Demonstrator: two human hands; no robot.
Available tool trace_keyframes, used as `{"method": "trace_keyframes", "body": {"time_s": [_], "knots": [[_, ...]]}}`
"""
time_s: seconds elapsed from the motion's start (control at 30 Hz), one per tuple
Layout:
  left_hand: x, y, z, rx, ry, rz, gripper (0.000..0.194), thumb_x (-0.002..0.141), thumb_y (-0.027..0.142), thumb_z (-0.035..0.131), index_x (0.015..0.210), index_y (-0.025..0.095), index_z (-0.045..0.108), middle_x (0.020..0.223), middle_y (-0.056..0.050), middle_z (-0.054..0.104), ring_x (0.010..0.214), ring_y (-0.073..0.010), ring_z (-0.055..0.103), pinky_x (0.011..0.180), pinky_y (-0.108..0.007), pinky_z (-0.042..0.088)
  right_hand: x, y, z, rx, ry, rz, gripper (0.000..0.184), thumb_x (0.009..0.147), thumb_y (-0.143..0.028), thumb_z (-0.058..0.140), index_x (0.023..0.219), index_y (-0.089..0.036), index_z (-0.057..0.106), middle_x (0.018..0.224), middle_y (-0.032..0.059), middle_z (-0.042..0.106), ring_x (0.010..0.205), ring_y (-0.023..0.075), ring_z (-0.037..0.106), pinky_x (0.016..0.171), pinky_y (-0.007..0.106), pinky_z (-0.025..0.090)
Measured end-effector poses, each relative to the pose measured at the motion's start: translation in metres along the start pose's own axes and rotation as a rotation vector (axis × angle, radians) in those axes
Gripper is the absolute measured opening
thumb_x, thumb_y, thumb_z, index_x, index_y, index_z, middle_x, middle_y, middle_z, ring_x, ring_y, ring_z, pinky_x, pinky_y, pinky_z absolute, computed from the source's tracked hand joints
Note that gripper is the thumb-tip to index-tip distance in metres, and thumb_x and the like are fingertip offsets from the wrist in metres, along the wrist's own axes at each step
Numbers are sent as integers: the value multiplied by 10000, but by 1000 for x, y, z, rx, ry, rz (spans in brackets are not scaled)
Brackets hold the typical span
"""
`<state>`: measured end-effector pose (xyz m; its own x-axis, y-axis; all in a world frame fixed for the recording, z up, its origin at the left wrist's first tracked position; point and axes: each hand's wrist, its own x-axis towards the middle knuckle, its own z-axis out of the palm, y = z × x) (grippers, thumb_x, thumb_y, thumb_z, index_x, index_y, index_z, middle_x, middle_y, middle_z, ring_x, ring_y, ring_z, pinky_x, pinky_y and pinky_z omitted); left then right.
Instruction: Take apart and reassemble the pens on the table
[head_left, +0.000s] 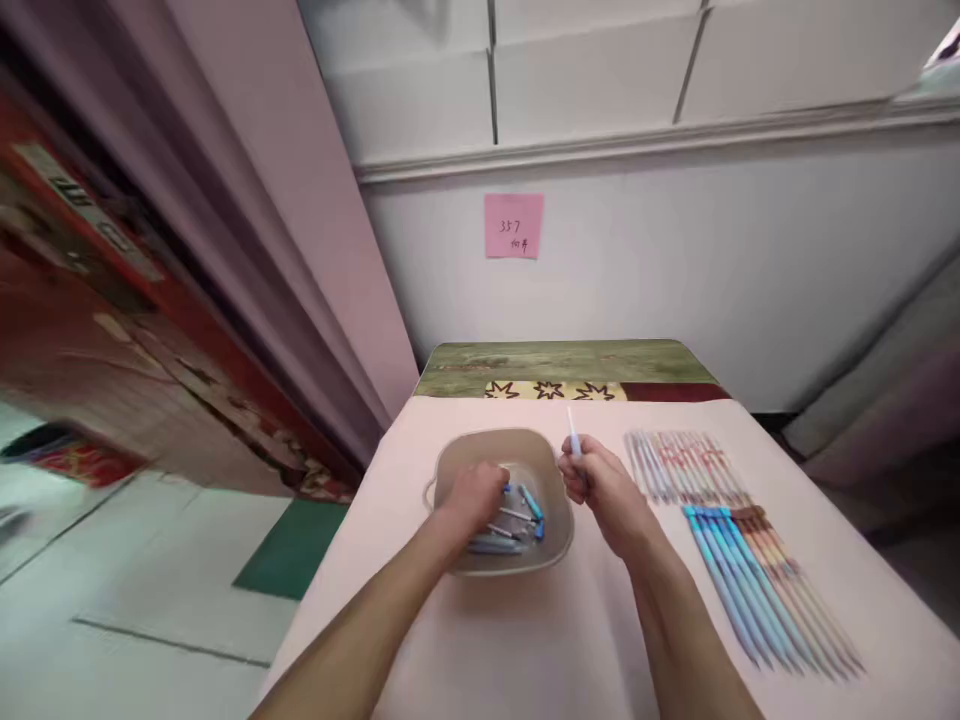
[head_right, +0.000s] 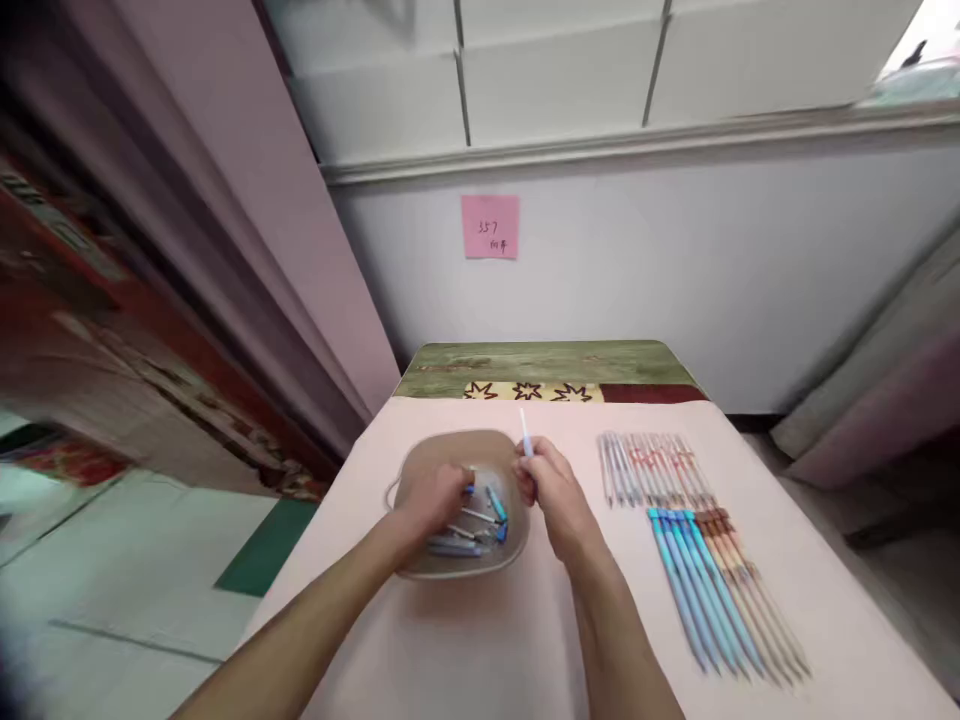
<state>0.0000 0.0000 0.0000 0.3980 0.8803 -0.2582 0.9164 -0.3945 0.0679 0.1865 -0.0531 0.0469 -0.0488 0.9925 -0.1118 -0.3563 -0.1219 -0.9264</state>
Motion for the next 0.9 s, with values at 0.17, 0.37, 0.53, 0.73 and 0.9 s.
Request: {"method": "trace_keyframes", "body": {"time_s": [0.17, 0.37, 0.53, 0.73, 0.9], "knots": [[-1, 4, 4, -7, -3, 6, 278, 765, 72, 453, 878, 166, 690, 952, -138, 708, 919, -268, 650, 768, -355, 446, -1, 5, -2, 13, 14, 13, 124, 698, -239, 559, 787, -199, 482, 569, -85, 352, 469, 67, 263, 447, 220, 195], [-6, 0, -9, -50, 44, -23, 214, 818, 186, 486, 916, 191, 676, 941, -123, 709, 904, -264, 651, 747, -330, 436, -1, 4, -2, 27, -23, 43, 130, 725, -265, 583, 788, -197, 492, 545, -99, 300, 457, 59, 200, 434, 223, 120], [-13, -15, -31, -76, 106, -79, 192, 834, 241, 484, 885, 224, 668, 902, -84, 708, 883, -235, 641, 715, -292, 414, -2, 1, -1, 5, -29, 54, 167, 747, -312, 611, 807, -186, 520, 536, -102, 277, 464, 58, 174, 436, 226, 104], [-15, -31, -41, -85, 150, -137, 182, 803, 228, 510, 893, 258, 665, 930, -48, 711, 904, -229, 630, 691, -277, 393, -2, 1, -4, -9, -11, 39, 227, 776, -380, 637, 804, -184, 525, 537, -100, 277, 471, 58, 174, 435, 221, 104], [-15, -28, -40, -78, 120, -140, 145, 757, 214, 557, 828, 262, 675, 880, -32, 716, 863, -216, 639, 673, -262, 397, -3, 1, -5, -44, 13, 44, 292, 765, -441, 662, 786, -183, 527, 524, -102, 281, 462, 54, 183, 434, 217, 108]]}}
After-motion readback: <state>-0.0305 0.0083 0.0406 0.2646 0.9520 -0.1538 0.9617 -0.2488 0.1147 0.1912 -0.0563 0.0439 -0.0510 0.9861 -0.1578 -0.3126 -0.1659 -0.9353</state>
